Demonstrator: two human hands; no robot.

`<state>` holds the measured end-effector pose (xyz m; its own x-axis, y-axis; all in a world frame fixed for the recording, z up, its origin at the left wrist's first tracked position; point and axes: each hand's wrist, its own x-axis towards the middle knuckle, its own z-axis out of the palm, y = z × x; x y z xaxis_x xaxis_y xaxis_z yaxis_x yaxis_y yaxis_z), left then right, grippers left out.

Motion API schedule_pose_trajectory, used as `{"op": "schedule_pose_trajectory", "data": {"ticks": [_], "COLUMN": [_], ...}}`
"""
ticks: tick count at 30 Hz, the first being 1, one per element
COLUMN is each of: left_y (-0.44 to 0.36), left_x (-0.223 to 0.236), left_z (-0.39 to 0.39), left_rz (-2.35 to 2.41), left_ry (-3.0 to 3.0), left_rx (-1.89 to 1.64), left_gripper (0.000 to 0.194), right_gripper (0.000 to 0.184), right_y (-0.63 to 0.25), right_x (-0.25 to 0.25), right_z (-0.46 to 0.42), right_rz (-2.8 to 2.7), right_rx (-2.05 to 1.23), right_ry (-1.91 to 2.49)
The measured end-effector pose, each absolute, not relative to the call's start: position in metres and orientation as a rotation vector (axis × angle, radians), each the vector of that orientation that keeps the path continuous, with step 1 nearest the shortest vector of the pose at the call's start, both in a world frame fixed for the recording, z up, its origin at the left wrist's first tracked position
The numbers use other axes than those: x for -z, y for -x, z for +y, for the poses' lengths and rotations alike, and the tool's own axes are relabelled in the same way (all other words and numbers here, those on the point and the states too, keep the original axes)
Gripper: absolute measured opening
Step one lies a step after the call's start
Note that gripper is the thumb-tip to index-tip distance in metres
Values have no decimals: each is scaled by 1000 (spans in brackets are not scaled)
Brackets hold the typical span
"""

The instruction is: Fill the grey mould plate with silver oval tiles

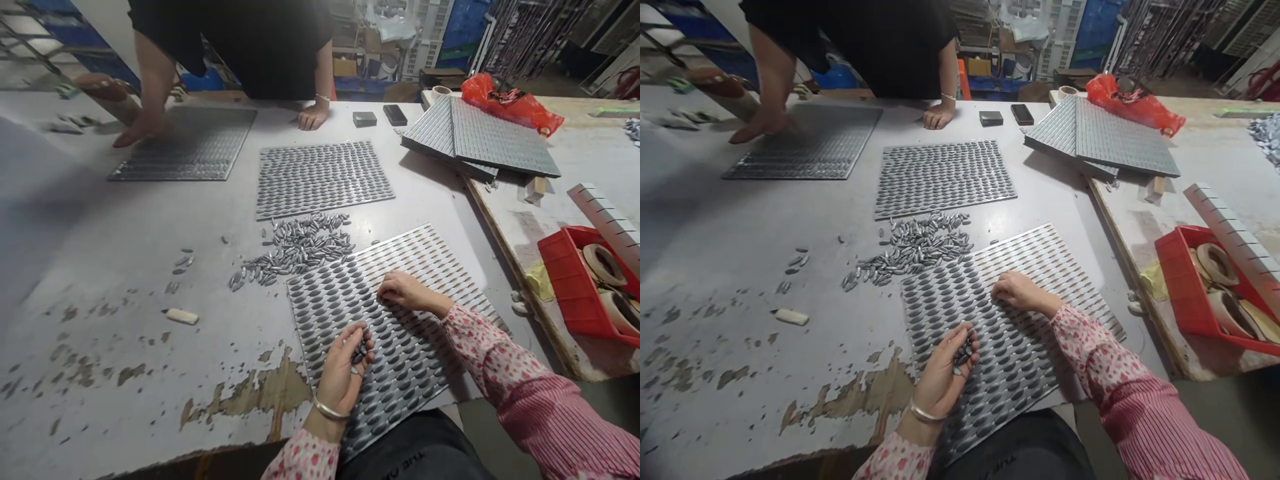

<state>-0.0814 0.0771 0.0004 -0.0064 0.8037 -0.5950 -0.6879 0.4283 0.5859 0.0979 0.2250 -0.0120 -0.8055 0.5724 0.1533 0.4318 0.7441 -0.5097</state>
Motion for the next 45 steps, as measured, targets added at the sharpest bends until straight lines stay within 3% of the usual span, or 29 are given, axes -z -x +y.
{"op": "schedule_pose_trajectory", "data": {"ticks": [5, 9, 17, 22, 27, 30, 36, 45], "left_y": [81, 76, 66, 70, 73, 72, 72, 69], "left_x": [-2, -8, -4, -1, -8, -12, -9, -9], "left_z": [76, 77, 81, 81, 79, 79, 79, 78], "left_rz": [1025, 1062, 1008, 961, 1007, 1011, 995, 1033], "left_ry": [-147, -145, -180, -152, -179, -185, -166, -126], "left_rx": [-1157, -1183, -1195, -1177, -1187, -1170, -1152, -1173], "left_gripper": [27, 30, 31, 32, 27, 26, 30, 38], "right_gripper": [2, 6, 24, 27, 18, 18, 3, 5], "right_y": [-93, -93, -76, -84, -118, -127, -121, -123], "right_x": [16, 13, -8, -16, -8, 1, 12, 16], "right_z": [226, 220, 171, 173, 211, 225, 230, 225], "right_rz": [-2609, -2497, -2272, -2050, -2178, -2419, -2509, -2442], "right_rx": [-565, -552, -1041, -1149, -806, -626, -657, -414], "right_ry": [949, 1016, 562, 799, 1121, 1068, 1081, 1103]}}
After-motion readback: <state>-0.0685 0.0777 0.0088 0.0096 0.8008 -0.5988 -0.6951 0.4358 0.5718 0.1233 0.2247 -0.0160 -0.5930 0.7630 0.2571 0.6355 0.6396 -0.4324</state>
